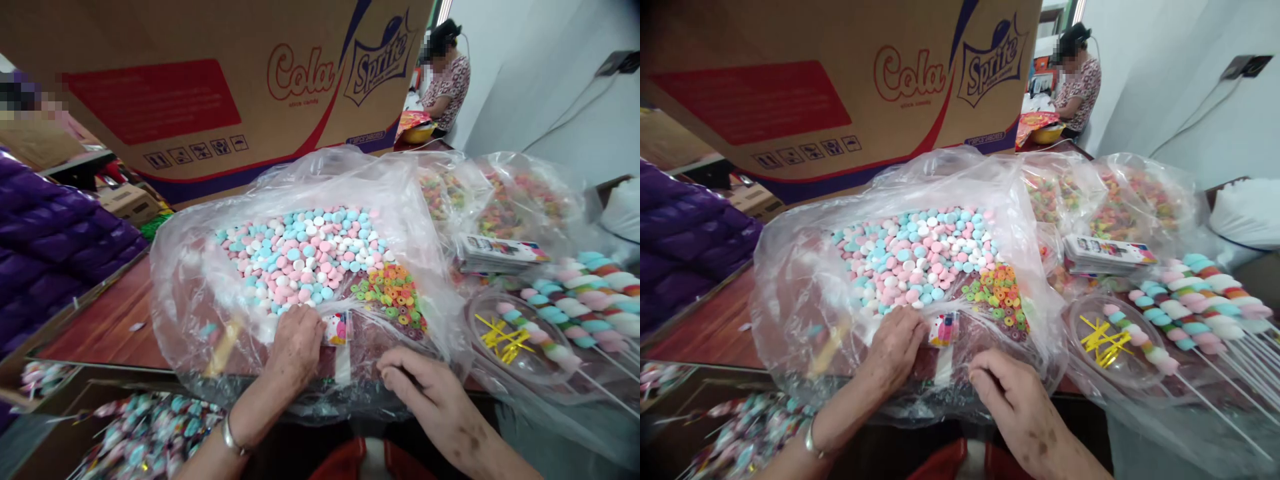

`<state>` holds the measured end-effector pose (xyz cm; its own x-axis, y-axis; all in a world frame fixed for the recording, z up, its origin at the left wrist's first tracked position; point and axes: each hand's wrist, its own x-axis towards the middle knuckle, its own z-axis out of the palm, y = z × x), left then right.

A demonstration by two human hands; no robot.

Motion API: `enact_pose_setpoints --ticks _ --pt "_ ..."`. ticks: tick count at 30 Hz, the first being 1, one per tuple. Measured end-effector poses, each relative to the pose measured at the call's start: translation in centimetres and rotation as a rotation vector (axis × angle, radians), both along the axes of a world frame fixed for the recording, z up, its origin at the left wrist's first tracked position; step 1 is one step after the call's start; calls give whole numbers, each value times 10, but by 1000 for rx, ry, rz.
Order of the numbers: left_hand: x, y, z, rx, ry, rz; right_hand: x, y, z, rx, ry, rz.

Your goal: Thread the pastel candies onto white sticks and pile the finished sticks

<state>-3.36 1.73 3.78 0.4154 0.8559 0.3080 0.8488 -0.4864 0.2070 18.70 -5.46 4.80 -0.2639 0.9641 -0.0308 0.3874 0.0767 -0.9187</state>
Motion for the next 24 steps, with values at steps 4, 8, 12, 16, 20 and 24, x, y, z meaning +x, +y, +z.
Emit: enact_pose_setpoints --ticks 4,8,12,16,20,24 --pt "24 -16 16 178 -60 -51 -12 9 3 -61 114 -202" --pt "44 -24 20 244 -115 -148 -12 19 2 50 97 -263" --pt "51 -22 25 231 -191 -174 6 22 1 154 46 -241" --pt "52 -13 40 -300 -239 -261 20 22 7 164 8 -142" --pt "53 -2 46 -918 -422 -235 25 20 10 120 -7 -86" --pt "54 5 43 -1034 -526 -250 27 20 7 237 -25 -101"
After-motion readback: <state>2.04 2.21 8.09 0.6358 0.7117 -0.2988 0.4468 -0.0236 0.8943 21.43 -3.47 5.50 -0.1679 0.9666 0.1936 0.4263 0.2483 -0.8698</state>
